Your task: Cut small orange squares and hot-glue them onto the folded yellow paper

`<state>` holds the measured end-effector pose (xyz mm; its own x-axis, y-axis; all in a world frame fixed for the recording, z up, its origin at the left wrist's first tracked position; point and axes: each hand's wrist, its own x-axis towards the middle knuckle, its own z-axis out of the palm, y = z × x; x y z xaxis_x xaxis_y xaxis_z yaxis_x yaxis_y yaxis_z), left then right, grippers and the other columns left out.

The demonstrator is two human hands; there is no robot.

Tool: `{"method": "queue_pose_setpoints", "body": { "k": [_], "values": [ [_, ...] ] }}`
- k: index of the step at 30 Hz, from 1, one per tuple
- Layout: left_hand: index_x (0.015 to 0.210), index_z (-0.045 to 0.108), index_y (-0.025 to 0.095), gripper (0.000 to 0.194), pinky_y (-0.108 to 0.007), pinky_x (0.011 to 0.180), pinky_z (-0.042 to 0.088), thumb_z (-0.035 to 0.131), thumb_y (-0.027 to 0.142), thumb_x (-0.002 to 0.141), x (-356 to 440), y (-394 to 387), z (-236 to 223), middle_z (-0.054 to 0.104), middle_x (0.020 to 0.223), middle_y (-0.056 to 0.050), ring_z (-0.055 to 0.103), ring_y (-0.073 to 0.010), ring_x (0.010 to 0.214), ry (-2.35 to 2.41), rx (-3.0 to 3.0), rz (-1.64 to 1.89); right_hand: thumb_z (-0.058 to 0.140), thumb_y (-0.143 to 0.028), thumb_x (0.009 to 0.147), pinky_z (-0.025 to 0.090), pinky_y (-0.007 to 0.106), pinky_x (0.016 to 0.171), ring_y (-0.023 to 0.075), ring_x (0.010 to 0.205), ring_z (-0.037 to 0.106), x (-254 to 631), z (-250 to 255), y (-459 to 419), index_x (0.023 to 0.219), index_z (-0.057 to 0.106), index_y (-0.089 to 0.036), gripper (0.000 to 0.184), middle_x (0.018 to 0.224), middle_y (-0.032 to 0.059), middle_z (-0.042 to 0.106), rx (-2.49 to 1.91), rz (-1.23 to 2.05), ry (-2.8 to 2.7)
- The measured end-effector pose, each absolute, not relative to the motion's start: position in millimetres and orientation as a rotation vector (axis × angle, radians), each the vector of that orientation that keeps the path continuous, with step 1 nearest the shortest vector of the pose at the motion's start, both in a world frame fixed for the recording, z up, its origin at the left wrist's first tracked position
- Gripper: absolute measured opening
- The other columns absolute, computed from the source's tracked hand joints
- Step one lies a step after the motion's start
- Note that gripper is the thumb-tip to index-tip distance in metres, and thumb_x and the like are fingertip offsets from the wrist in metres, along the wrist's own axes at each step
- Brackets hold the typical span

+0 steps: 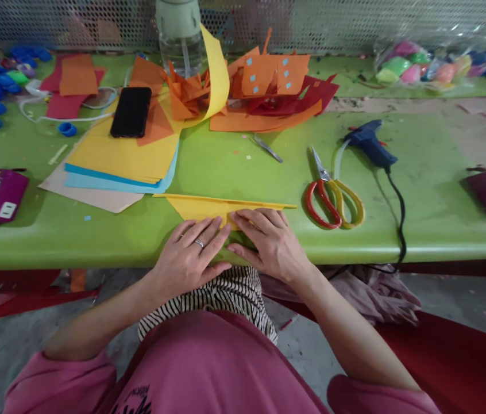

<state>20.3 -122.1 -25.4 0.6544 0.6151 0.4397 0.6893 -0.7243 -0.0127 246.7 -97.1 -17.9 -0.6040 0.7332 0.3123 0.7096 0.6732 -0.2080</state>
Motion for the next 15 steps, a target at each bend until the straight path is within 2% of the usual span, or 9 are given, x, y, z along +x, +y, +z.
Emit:
{"method": "queue_pose_setpoints", "body": {
  "k": [8,15],
  "values": [
    [0.131,0.061,0.010,0.064,-0.044,0.105,0.044,0.045,0.061,0.096,24,-126,-26,0.062,0.139,-0.015,0.060,-0.0276,0.123,-1.127,-2.682,-0.578,0.056,-0.048,0.095,0.048,0.046,0.093,0.0295,0.118,0.056,254,-14,-105,0.142,0.056,-0.020,0.055,0.136,0.0132,0.064,-1.112,0.062,-2.564],
    [0.131,0.062,0.009,0.070,-0.044,0.104,0.044,0.042,0.066,0.095,26,-126,-27,0.064,0.137,-0.014,0.061,-0.0279,0.121,-1.120,-2.651,-0.582,0.054,-0.055,0.095,0.046,0.043,0.091,0.0278,0.117,0.057,254,-15,-107,0.137,0.059,-0.016,0.057,0.137,0.0128,0.065,-1.099,-0.021,-2.577]
  ]
}}
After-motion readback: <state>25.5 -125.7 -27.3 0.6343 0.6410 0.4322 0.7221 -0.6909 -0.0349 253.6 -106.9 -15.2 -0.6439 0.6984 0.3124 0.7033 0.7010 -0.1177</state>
